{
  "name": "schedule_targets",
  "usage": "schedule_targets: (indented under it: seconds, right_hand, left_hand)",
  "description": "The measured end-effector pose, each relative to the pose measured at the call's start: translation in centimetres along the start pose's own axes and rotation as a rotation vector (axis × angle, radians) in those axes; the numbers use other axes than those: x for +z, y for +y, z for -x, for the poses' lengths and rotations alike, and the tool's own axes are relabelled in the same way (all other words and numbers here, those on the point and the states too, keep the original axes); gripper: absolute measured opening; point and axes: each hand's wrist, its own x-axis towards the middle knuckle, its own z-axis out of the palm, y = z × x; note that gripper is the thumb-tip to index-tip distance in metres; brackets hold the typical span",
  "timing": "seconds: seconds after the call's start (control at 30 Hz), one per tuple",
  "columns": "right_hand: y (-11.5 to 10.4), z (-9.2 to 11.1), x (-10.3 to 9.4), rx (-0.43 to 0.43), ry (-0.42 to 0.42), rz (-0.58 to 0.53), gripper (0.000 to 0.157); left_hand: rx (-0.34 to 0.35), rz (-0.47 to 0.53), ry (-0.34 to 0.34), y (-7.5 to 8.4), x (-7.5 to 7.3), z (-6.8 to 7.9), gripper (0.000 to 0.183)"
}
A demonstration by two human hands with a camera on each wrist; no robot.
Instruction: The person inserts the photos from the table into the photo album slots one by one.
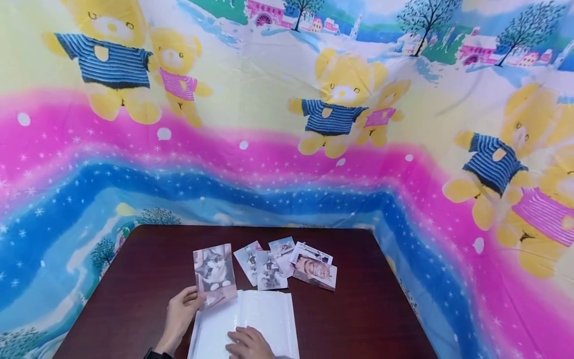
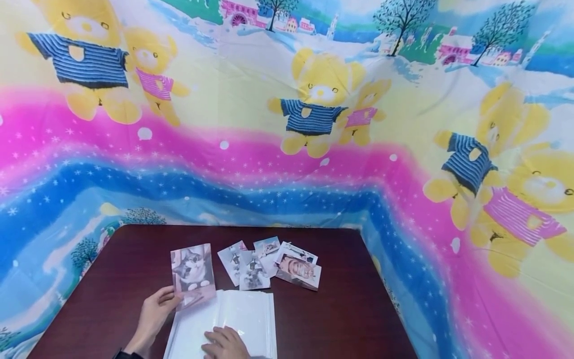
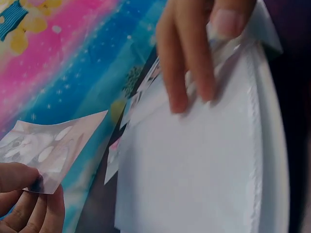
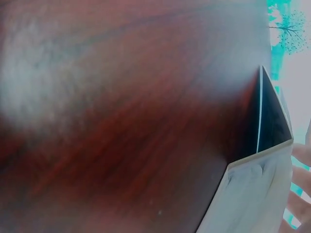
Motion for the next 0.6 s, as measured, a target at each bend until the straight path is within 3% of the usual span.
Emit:
schedule_targets:
  seconds: [0.17,0.37,0.6]
  right_hand:
    - [0.5,-0.4,-0.3,0.047,0.055,-0.194,0.025]
    - [1.7,0.3,-1.1,0.133,0.173,-0.235,0.022]
    - [3.9,1.1,-3.3,0.380,0.239,-0.341,0.007]
  left_hand:
    - [0.040,0.035,-0.044,0.0,1.9,1.2,0.041]
    - [0.062,0.086,-0.072,-0.2,3.6,2.3,0.036]
    - [0.126,0.124,-0.106,-0.3,4.7,2.7,0.028]
